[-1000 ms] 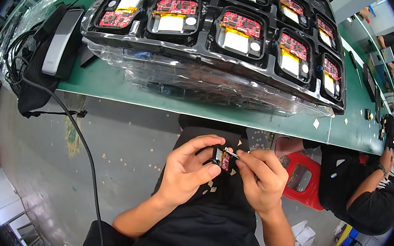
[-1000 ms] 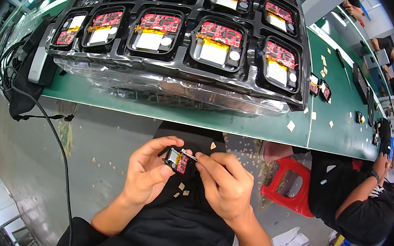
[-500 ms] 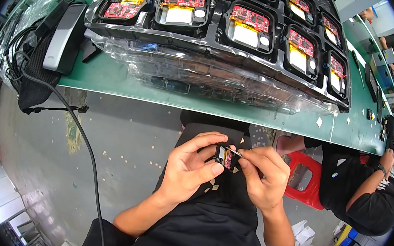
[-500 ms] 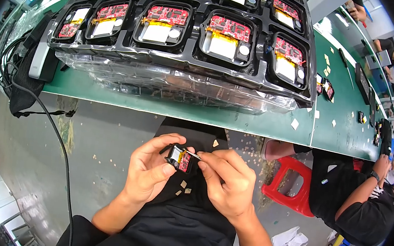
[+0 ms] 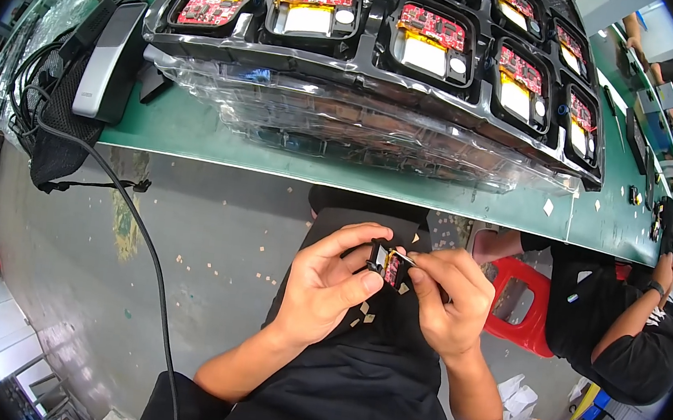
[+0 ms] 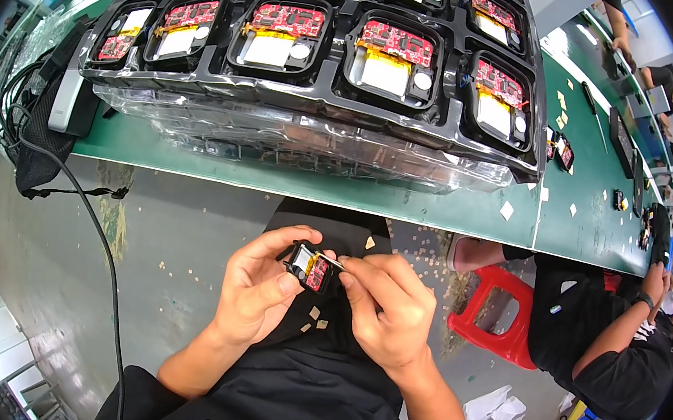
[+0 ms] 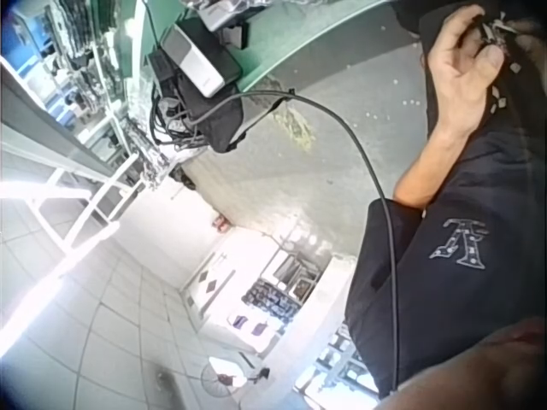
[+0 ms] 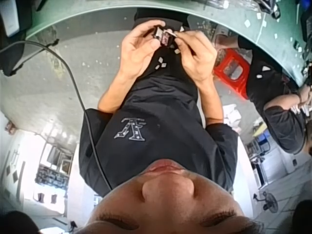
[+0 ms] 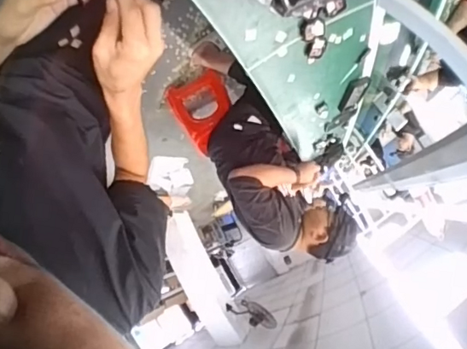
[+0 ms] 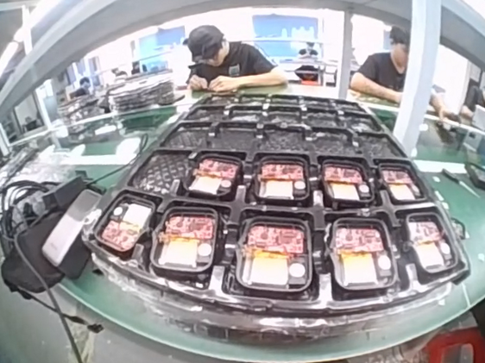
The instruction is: Manually assemble small electronic boards by attaching sub-components using tweezers and placing them into a tray.
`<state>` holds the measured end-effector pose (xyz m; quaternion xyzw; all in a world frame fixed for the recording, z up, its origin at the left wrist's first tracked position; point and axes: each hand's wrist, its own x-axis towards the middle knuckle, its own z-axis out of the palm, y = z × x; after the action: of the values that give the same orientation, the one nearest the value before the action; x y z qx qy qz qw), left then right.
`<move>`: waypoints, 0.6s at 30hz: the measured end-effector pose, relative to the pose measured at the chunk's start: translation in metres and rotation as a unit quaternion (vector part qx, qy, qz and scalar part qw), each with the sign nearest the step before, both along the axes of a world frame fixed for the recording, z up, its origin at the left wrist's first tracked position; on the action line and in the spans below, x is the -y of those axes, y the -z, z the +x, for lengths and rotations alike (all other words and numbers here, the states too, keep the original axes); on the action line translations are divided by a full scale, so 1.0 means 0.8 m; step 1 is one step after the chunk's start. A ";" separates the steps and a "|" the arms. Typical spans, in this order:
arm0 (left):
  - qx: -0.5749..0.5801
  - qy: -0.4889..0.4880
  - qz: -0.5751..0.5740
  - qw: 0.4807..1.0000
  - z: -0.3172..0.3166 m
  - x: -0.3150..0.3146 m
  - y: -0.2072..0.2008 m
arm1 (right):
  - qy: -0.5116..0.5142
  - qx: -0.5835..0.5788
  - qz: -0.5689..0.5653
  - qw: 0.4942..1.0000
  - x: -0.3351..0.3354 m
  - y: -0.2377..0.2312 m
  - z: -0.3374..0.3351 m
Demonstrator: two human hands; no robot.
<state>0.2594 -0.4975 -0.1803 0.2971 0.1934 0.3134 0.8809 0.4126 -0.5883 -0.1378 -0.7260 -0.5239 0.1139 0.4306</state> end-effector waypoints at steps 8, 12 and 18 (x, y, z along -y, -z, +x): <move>-0.005 -0.002 -0.031 1.000 0.002 0.005 -0.008 | 0.016 -0.014 0.008 1.000 0.000 0.004 -0.006; 0.007 -0.023 -0.062 0.998 0.009 0.010 -0.015 | 0.041 -0.004 -0.002 0.999 0.001 0.007 -0.010; 0.011 -0.065 -0.043 0.997 0.012 0.017 -0.009 | 0.035 -0.004 0.004 0.999 -0.003 0.003 -0.013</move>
<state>0.2686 -0.5110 -0.1734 0.2427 0.2160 0.3643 0.8728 0.4026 -0.5856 -0.1401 -0.7416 -0.4967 0.0993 0.4397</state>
